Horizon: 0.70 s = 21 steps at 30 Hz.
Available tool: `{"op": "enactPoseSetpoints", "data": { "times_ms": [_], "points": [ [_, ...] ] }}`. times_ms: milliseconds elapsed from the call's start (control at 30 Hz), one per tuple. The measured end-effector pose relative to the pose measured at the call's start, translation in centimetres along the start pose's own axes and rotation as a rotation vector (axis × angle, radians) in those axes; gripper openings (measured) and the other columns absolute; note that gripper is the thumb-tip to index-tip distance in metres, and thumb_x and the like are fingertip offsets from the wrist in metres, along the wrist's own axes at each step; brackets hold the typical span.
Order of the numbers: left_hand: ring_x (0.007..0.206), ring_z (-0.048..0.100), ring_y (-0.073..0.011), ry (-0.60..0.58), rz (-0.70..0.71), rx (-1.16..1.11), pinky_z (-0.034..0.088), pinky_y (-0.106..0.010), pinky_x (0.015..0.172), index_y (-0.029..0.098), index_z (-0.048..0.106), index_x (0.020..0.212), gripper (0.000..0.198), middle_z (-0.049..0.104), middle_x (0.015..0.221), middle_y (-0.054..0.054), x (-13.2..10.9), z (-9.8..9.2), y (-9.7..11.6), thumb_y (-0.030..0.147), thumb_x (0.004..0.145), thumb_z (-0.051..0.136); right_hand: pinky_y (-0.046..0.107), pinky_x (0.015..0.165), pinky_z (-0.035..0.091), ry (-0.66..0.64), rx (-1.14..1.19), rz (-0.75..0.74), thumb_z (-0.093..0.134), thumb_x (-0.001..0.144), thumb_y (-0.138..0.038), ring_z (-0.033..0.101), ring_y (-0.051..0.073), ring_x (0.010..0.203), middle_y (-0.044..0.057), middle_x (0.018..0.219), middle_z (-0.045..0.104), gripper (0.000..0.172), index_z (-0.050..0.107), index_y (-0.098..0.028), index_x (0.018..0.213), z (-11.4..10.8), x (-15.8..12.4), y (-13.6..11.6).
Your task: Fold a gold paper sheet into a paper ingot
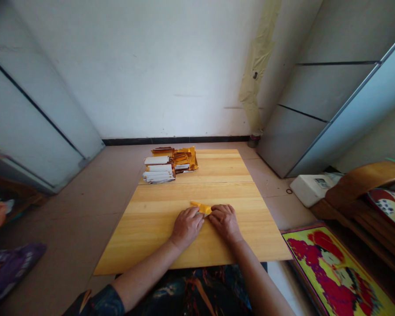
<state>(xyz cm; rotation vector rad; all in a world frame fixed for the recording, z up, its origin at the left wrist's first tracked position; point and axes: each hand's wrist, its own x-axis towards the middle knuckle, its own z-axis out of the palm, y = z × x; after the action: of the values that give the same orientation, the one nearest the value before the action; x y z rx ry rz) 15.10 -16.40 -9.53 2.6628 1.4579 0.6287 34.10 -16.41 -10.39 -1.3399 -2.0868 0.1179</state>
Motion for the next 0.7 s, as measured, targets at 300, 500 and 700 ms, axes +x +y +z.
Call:
{"op": "enactPoseSetpoints", "data": {
  "times_ms": [300, 500, 700],
  "points": [
    [0.100, 0.060, -0.0228, 0.023, -0.014, 0.011, 0.050, -0.039, 0.085, 0.019, 0.063, 0.091, 0.014, 0.063, 0.112, -0.009, 0.0, 0.1, 0.0, 0.020, 0.090, 0.049, 0.034, 0.080, 0.041, -0.084, 0.010, 0.152, 0.058, 0.086, -0.033, 0.060, 0.019, 0.086, 0.003, 0.093, 0.069, 0.020, 0.069, -0.024, 0.073, 0.0, 1.3, -0.3],
    [0.103, 0.059, -0.0237, 0.060, 0.002, 0.033, 0.050, -0.039, 0.084, 0.019, 0.062, 0.097, 0.015, 0.064, 0.111, -0.009, -0.1, 0.5, 0.0, 0.018, 0.088, 0.050, 0.036, 0.082, 0.035, -0.140, -0.069, 0.217, 0.064, 0.082, -0.032, 0.057, 0.020, 0.088, 0.003, 0.092, 0.067, 0.012, 0.069, -0.024, 0.073, -0.1, 1.9, -0.6],
    [0.102, 0.059, -0.0234, 0.044, -0.001, 0.046, 0.049, -0.038, 0.085, 0.018, 0.060, 0.098, 0.014, 0.064, 0.109, -0.009, -0.1, 0.2, 0.2, 0.016, 0.086, 0.052, 0.033, 0.080, 0.031, -0.255, -0.154, 0.238, 0.064, 0.083, -0.034, 0.054, 0.019, 0.089, 0.002, 0.092, 0.066, 0.012, 0.070, -0.025, 0.077, -0.6, 2.7, -0.9]
  ]
}}
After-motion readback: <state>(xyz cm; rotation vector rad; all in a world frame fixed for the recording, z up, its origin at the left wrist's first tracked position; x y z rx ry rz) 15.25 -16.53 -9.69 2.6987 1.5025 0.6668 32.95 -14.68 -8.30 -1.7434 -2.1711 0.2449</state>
